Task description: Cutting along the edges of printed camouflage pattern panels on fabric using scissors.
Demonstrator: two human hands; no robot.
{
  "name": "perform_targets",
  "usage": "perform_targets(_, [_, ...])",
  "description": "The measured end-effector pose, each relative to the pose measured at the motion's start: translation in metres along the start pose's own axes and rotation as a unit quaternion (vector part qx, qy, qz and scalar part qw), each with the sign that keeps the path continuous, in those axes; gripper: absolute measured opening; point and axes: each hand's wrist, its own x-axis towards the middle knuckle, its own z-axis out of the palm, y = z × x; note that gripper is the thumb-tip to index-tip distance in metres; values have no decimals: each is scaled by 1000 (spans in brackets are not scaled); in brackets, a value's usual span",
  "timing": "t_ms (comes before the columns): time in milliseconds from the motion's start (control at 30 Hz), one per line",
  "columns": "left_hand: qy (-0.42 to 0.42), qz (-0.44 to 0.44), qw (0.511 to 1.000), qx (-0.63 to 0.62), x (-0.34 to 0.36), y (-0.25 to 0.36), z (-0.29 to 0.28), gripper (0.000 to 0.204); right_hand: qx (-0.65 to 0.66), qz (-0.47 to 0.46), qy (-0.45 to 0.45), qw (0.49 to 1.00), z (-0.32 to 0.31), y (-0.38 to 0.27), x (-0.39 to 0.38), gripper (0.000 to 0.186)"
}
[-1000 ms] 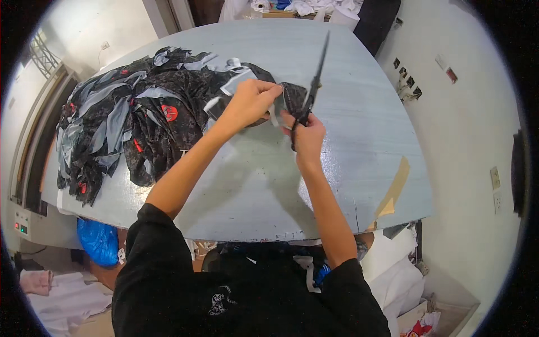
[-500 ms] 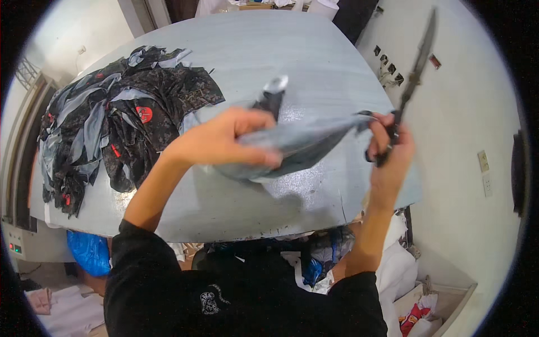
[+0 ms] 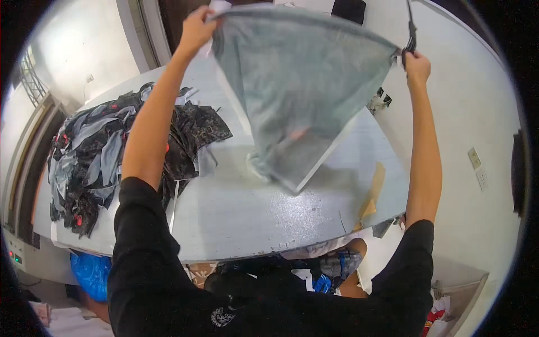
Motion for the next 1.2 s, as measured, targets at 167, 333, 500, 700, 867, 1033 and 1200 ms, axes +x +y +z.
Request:
perform_targets(167, [118, 56, 971, -201, 29, 102, -75, 5, 102, 54, 61, 991, -42, -18, 47, 20])
perform_targets(333, [15, 16, 980, -196, -71, 79, -117, 17, 315, 81, 26, 945, -74, -23, 11, 9])
perform_targets(500, [-94, -59, 982, -152, -210, 114, -49, 23, 200, 125, -8, 972, -80, 43, -90, 12])
perform_targets(700, [-138, -13, 982, -125, -319, 97, 51, 32, 73, 67, -7, 995, -48, 151, -189, 7])
perform_targets(867, [-222, -1, 971, -91, -379, 110, 82, 29, -39, 131, -59, 989, -52, 215, -245, 12])
perform_targets(1033, [-320, 40, 928, -187, -408, 146, 71, 31, -212, 139, -51, 966, -77, 250, -276, 19])
perform_targets(1200, [-349, 107, 921, -137, -408, 159, 83, 57, -153, 214, -117, 958, -124, 247, -312, 36])
